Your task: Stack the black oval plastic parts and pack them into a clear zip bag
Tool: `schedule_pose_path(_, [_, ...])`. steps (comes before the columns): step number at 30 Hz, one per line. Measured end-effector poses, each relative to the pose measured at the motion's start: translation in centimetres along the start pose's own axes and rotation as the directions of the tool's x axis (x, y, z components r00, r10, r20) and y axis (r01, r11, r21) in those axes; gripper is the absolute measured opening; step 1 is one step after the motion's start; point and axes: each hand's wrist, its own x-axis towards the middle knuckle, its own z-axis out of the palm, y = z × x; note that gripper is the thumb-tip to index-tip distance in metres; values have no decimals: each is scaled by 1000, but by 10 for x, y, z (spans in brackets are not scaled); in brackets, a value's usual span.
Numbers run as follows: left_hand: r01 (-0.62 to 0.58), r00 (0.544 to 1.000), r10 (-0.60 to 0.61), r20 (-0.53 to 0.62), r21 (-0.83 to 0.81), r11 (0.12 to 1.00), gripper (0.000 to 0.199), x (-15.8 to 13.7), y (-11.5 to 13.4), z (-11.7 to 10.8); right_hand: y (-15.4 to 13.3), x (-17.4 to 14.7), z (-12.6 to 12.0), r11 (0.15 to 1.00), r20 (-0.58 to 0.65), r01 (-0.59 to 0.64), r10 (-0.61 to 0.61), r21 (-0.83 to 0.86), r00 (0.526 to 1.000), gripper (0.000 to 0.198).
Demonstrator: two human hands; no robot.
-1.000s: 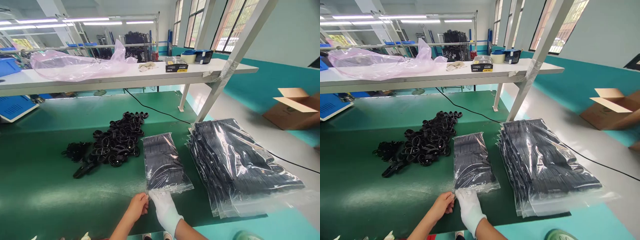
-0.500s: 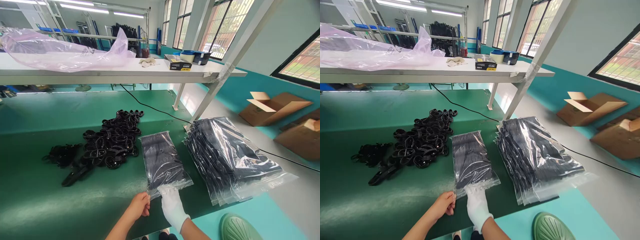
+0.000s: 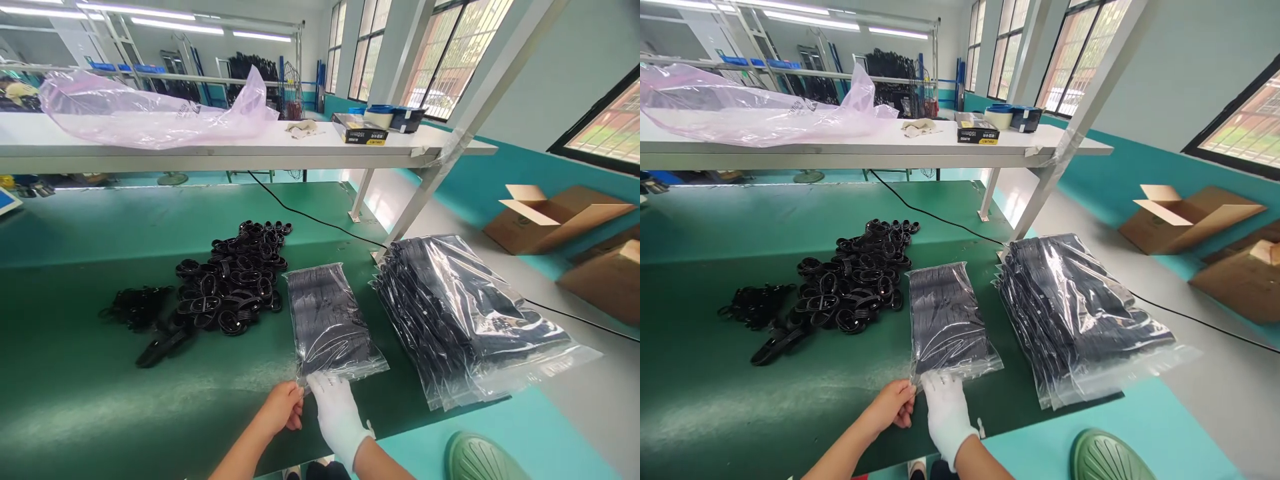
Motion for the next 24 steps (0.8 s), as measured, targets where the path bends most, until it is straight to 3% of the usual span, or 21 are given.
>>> schedule_pose_path(3, [-10,993,16,-113,52,999,26,-3,4,-11,14,-16,-5,995,-84,61,-54,81,995,33])
schedule_pose_path(5, [-46,971,64,-232,82,996,19,-5,9,-17,25,-25,-13,984,-208,80,-46,159,977,28])
schedule_pose_path(7, [-77,936,108,-334,104,992,14,-7,15,-20,32,-30,-27,973,-374,139,-61,185,925,26])
schedule_pose_path(9, [-92,905,131,-405,113,989,14,-7,18,-19,34,-27,-42,959,-478,257,-171,121,862,26])
schedule_pose_path(13, [-82,864,126,-487,111,990,18,-5,16,-12,24,-13,-55,905,-391,408,-421,-121,818,40])
schedule_pose_path(16, [-63,871,96,-481,84,995,17,-5,9,-8,29,-8,-47,901,-367,409,-432,-143,824,44])
schedule_pose_path(19, [-42,916,47,-398,22,999,24,-5,4,-2,54,-7,-45,978,-443,207,-183,7,878,39])
schedule_pose_path(21, [-23,954,10,-298,-38,999,31,-4,3,6,77,-5,-52,978,-421,-85,159,188,893,42])
schedule_pose_path(22, [-12,969,-6,-248,-70,997,31,-3,3,10,88,-3,-57,919,-370,-257,360,298,856,47])
schedule_pose_path(24, [12,986,-34,-165,-127,992,28,-2,5,16,107,0,-65,651,-127,-535,691,538,712,56])
